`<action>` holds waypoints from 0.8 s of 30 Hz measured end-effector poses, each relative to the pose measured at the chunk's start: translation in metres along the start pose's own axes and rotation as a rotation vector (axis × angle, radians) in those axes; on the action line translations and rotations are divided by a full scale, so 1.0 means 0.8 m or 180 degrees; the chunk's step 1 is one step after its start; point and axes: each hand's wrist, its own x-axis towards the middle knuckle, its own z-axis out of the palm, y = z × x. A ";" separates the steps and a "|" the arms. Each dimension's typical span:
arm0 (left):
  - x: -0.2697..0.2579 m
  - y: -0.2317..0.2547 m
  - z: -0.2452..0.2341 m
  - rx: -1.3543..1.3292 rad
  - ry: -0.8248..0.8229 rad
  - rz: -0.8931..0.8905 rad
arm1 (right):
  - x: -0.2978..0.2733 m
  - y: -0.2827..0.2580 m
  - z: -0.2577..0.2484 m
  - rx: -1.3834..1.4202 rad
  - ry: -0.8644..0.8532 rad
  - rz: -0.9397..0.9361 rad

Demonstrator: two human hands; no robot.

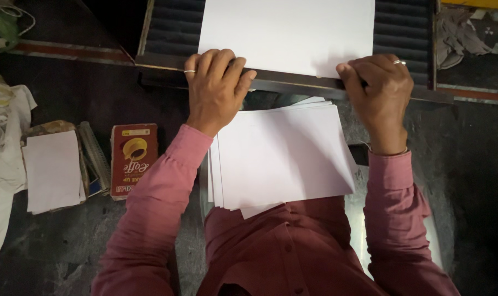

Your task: The person sits with a stack of white papers on their lap and repeatedly picks up sheets to place them into a machine in front of them. They handle the papers one at a time, occasionally flipping through the stack to check the contents before continuing the process.

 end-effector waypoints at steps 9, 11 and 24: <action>-0.010 0.011 -0.012 0.0101 0.0394 0.0308 | -0.042 -0.007 -0.015 0.0679 0.0472 0.0245; -0.014 0.011 -0.009 0.0192 0.0576 0.0498 | -0.062 -0.019 -0.022 0.0798 0.0527 0.0451; -0.065 0.038 0.068 -0.0497 -0.2077 0.0220 | -0.109 -0.117 -0.028 0.1253 -0.1958 0.1704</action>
